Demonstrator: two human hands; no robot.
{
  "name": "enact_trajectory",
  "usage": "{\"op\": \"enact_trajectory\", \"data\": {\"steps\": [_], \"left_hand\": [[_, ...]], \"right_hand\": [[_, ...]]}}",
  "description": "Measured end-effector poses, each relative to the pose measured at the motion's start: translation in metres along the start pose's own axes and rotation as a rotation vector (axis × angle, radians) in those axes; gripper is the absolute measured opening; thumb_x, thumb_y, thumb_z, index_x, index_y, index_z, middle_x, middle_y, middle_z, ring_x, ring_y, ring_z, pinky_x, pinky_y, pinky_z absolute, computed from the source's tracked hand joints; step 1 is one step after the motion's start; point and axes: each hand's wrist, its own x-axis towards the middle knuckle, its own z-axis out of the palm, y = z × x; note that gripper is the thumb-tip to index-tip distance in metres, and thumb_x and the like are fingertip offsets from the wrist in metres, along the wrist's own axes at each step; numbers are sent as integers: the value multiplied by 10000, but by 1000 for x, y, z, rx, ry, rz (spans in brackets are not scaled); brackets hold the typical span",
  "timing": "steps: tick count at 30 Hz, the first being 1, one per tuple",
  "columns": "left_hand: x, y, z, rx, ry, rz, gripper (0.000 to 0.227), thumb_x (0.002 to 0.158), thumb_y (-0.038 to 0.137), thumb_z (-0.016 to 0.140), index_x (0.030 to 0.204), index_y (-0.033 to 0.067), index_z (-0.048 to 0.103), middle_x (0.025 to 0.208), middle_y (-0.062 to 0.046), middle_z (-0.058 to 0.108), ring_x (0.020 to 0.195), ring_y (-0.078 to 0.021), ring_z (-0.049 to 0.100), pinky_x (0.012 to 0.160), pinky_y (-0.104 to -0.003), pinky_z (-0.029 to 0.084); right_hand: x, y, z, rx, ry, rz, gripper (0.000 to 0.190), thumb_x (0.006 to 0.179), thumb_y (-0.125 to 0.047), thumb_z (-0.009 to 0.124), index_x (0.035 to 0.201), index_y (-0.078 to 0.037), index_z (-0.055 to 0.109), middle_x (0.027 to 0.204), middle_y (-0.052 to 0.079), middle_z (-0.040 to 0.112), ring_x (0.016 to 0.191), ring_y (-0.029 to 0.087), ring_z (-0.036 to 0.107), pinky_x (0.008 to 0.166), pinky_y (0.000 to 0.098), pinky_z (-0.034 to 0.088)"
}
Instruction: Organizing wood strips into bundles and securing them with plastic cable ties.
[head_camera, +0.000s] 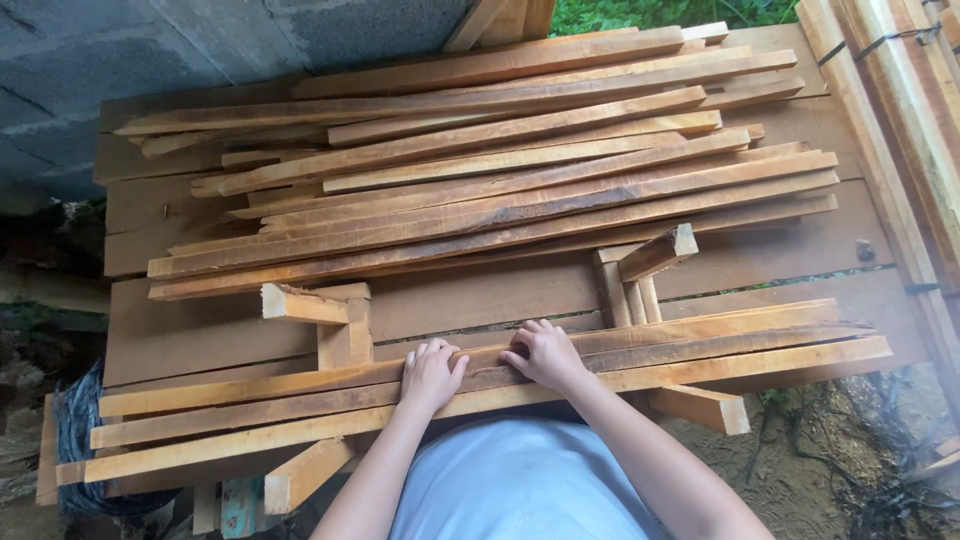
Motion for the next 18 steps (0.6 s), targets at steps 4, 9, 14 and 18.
{"op": "enact_trajectory", "data": {"steps": [4,9,14,18], "left_hand": [[4,-5,1,-3,-17,12,380,984,471,537,1218,228,710,1226,8,650,1259,-244,586,1076,-433,445],[-5,13,-29,-126,-144,-41,371,909,472,648,1164,202,633,1197,-54,668,1266,-305,591,1074,-467,435],[-4,15,-57,-173,-246,-63,372,944,503,592,1121,187,680,1200,-66,730,1278,-304,599,1078,-457,425],[16,-9,-11,-65,-251,-4,278,911,439,618,1102,244,670,1188,-7,740,1253,-254,617,1046,-432,442]], "right_hand": [[3,-8,-6,-45,-43,-3,355,883,-555,678,965,-210,672,982,6,646,1049,252,616,877,424,524],[8,-5,-7,145,-100,86,478,855,-636,677,977,-175,693,943,69,659,1013,312,649,868,432,537],[4,-6,-11,136,-204,62,543,849,-677,655,934,-141,643,961,115,670,1037,351,654,905,465,528],[3,-9,-12,59,-255,42,590,850,-707,632,955,-127,602,994,126,672,1064,351,653,928,462,524]]}}
